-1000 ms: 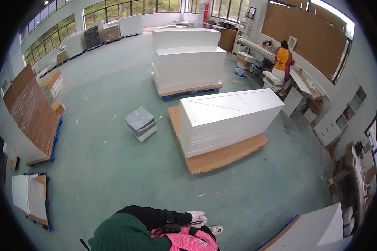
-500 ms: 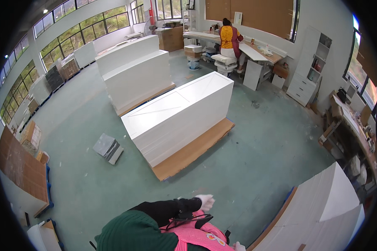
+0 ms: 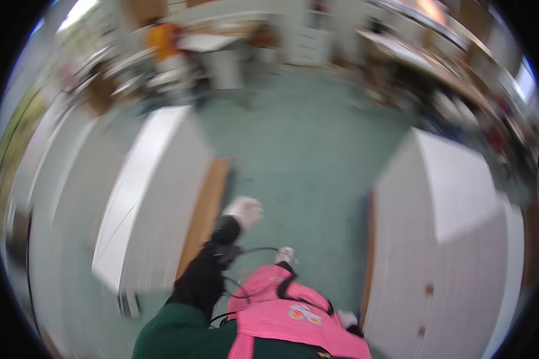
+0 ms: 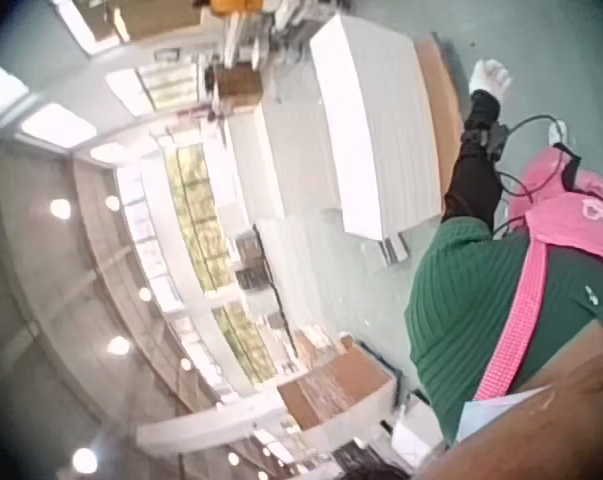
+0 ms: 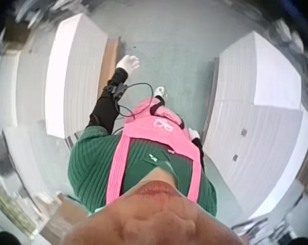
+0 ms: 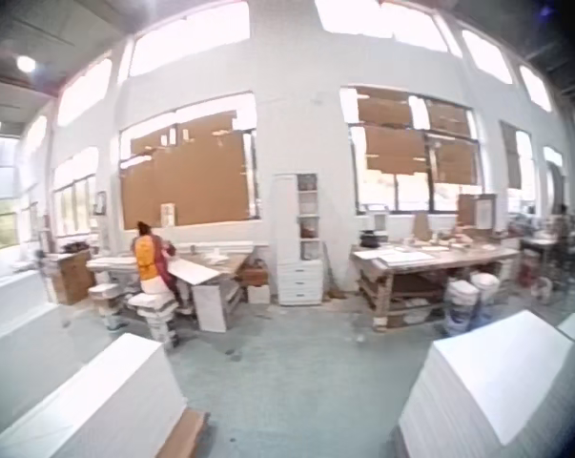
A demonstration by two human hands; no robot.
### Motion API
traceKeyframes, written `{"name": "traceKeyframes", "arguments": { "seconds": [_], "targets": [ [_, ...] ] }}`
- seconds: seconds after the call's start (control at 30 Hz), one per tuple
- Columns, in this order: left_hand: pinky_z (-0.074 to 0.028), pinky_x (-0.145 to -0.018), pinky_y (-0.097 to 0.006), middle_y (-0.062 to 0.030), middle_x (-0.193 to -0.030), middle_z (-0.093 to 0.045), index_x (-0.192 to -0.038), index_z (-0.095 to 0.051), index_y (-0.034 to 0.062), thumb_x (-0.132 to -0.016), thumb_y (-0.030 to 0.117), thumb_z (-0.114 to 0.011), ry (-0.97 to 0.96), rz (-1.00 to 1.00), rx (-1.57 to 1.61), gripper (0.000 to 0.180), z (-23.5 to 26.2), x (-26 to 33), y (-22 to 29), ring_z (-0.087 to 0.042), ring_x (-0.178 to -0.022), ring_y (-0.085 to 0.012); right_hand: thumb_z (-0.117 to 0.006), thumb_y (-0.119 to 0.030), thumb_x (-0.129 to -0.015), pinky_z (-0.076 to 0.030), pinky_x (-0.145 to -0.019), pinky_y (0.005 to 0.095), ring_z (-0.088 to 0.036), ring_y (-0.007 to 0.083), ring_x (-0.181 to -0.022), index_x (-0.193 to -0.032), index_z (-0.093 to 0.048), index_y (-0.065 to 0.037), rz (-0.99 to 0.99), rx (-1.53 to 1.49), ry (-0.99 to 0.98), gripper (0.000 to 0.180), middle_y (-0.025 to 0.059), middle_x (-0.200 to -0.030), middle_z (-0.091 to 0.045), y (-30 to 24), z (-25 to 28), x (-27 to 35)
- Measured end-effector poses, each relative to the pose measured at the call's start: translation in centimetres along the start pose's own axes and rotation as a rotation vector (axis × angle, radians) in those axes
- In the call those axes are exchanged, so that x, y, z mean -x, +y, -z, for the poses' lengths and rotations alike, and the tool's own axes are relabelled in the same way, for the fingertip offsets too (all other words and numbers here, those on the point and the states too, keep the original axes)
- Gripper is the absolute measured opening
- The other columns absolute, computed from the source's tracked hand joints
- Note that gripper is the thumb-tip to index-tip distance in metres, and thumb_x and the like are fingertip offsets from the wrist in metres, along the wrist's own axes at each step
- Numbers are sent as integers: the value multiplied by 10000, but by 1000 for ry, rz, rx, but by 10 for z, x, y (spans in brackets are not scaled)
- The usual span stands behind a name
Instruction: Finishing the edges of large white furniture panels using a utility knife and sanding block.
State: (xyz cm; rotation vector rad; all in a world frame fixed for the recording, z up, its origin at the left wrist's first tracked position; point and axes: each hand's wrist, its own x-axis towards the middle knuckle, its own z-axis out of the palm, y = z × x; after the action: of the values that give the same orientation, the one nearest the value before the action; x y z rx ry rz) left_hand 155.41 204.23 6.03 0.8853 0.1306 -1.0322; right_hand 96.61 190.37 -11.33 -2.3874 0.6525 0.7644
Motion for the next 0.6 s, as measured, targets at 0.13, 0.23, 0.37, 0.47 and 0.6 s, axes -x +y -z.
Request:
{"name": "traceKeyframes", "arguments": {
  "seconds": [0.13, 0.23, 0.37, 0.47, 0.6],
  "targets": [
    [-341, -1091, -500, -173, -1417, -445, -1347, -437, -1, -967, 432, -482, 59, 93, -145, 578, -82, -107, 50, -395, -1329, -343, -317, -506, -939, -478, -770, 490, -651, 391, -799, -825, -677, -22, -419, -439, 196, 613, 199, -800, -680, -13, 92, -16],
    [-386, -1051, -496, -175, -1373, -479, -1281, -485, 1, -960, 449, -494, 29, 162, -331, 551, -123, -175, 54, -451, -1270, -337, -331, -422, -968, -495, -752, 490, -660, 381, -735, -975, -642, -19, -463, -619, 335, 509, 226, -867, -668, -66, 221, -8],
    [-481, -892, -476, -89, -918, -605, -1029, -561, 26, -964, 444, -498, -148, 308, -451, 427, -224, -254, 1, -592, -909, -278, -467, -322, -945, -461, -940, 435, -577, 359, -1102, -1152, -613, -32, -531, -471, 975, 385, 203, -1228, -590, -69, 292, 11],
    [-494, -824, -450, -60, -785, -571, -1009, -565, 29, -967, 426, -503, -375, 386, -484, 404, -307, -275, -53, -584, -796, -247, -605, -177, -880, -444, -982, 424, -558, 406, -1135, -1176, -599, -1, -679, -251, 1404, 344, 251, -1232, -574, -72, 375, 66],
    [-501, -838, -445, -135, -954, -623, -1222, -501, -22, -989, 406, -462, -628, 611, -708, 489, -454, -233, -151, -606, -886, -282, -561, -68, -874, -412, -1024, 484, -525, 400, -1209, -1240, -566, 50, -1257, 389, 1852, 385, 252, -1281, -551, -19, 397, 190]
  ]
}}
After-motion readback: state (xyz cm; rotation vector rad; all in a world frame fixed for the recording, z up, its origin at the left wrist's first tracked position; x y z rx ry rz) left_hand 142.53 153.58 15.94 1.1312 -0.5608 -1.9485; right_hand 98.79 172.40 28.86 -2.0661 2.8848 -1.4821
